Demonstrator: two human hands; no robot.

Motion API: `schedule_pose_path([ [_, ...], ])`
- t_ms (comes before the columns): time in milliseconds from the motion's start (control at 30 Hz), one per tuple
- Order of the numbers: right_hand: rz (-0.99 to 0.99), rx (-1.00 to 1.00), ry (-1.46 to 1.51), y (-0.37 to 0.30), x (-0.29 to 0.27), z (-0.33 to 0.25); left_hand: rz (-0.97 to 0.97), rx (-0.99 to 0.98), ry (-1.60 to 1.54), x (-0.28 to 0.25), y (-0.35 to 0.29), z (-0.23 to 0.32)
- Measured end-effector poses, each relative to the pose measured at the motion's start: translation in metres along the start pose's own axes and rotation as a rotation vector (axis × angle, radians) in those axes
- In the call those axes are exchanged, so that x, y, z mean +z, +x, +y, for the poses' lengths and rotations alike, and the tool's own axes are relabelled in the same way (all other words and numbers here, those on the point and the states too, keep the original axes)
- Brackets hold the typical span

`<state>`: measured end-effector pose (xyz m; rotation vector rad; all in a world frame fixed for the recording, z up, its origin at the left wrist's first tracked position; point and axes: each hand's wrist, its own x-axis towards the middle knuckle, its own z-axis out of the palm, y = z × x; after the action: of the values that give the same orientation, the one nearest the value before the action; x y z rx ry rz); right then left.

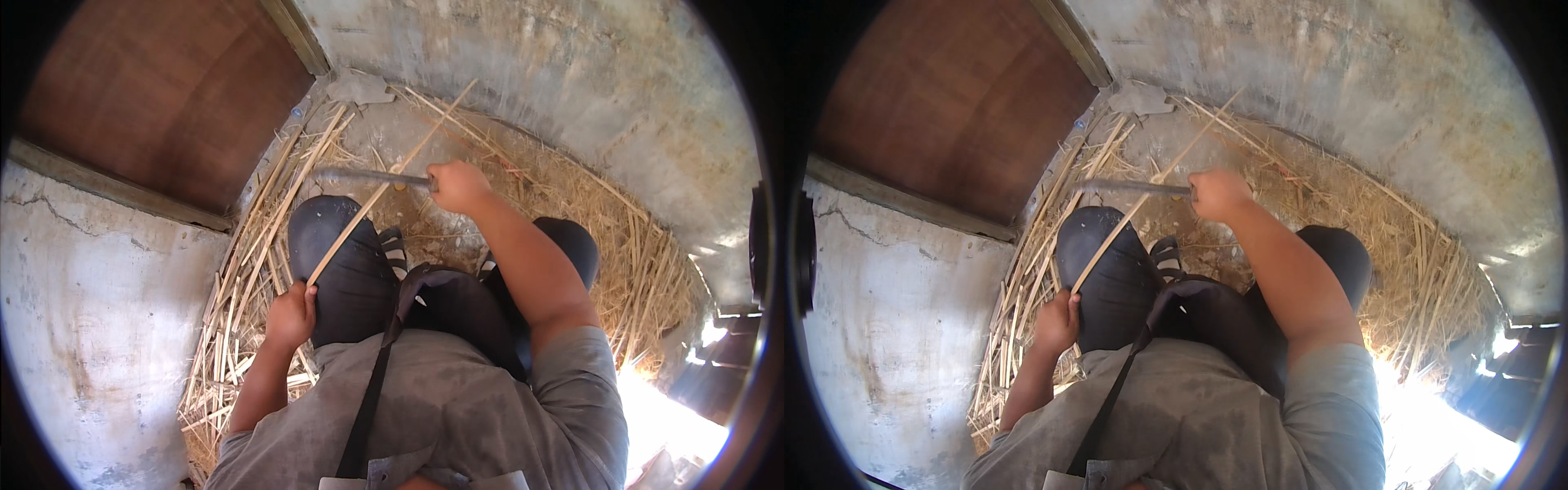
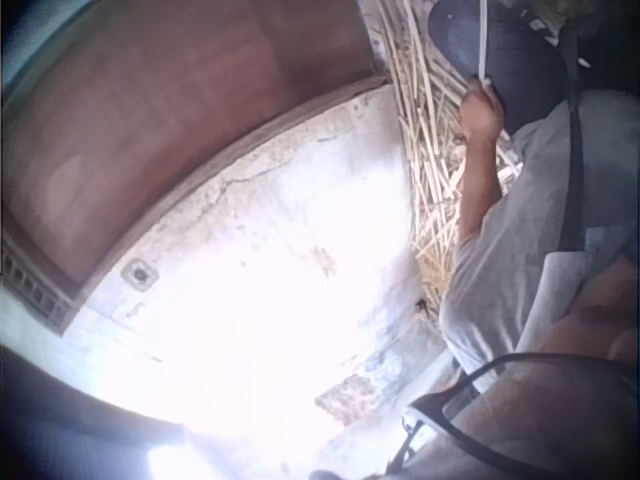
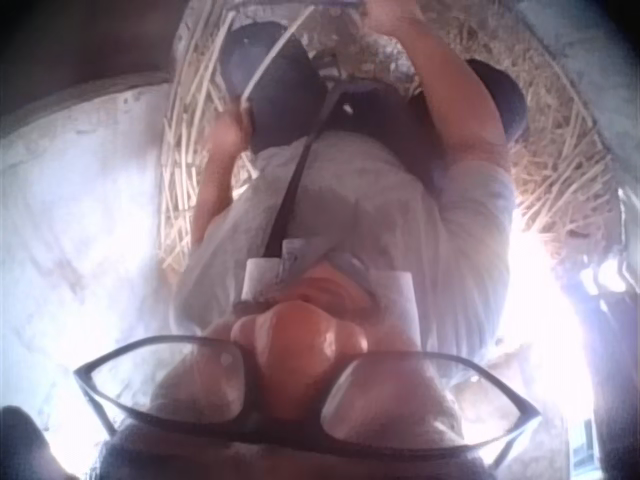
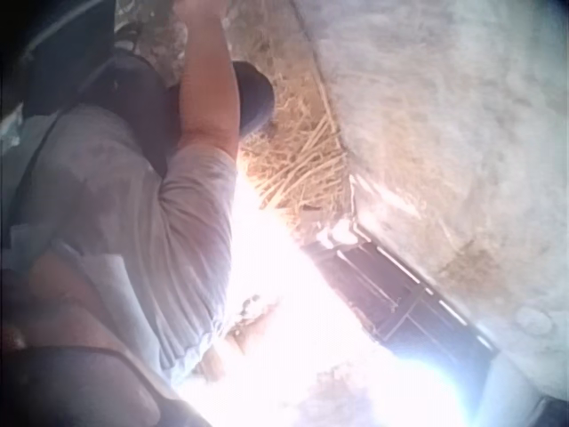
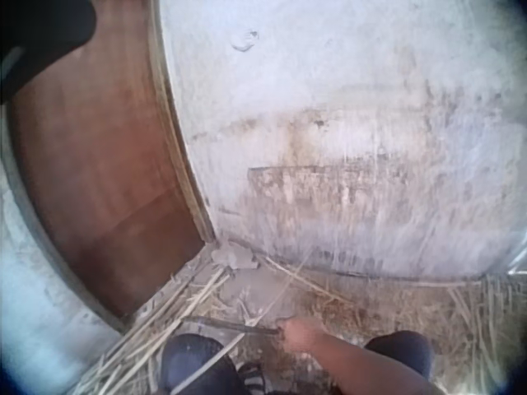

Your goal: The person sits on the floor and uses a knife to shave a long, thin bamboo stick held in their left hand. They repeatedly scrape the blade along the stick's length to smooth or thin it, with shavings falling onto the floor.

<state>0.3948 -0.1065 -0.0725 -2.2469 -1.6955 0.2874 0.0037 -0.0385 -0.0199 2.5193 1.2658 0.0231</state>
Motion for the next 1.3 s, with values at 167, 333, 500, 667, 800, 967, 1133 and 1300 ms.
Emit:
schedule_pose_path([
  [167,0.051,-0.033,0.094,-0.005,-0.011,-0.011,-0.023,0.020,-0.015,-0.001,-0.001,-0.006],
  [333,-0.139,-0.215,-0.039,-0.016,-0.014,-0.052,-0.025,0.030,0.014,-0.005,0.002,0.001],
  [500,-0.040,-0.101,-0.007,0.000,-0.011,-0.012,-0.005,0.029,0.011,0.000,-0.006,-0.009],
  [667,0.031,-0.008,0.062,-0.005,-0.013,0.012,0.026,0.031,-0.006,0.004,0.004,-0.007],
  [800,-0.024,-0.112,0.054,-0.012,-0.019,-0.022,0.012,0.022,-0.033,-0.001,0.000,-0.003],
  [967,-0.123,-0.236,-0.065,-0.015,-0.013,-0.051,-0.002,0.036,0.012,-0.004,0.001,-0.005],
  [1133,-0.011,0.289,0.177,0.015,-0.014,0.036,0.006,0.000,0.025,0.006,-0.006,-0.015],
  [1300,0.262,0.482,0.247,0.008,-0.030,0.081,0.015,0.019,0.008,0.003,-0.001,-0.011],
])
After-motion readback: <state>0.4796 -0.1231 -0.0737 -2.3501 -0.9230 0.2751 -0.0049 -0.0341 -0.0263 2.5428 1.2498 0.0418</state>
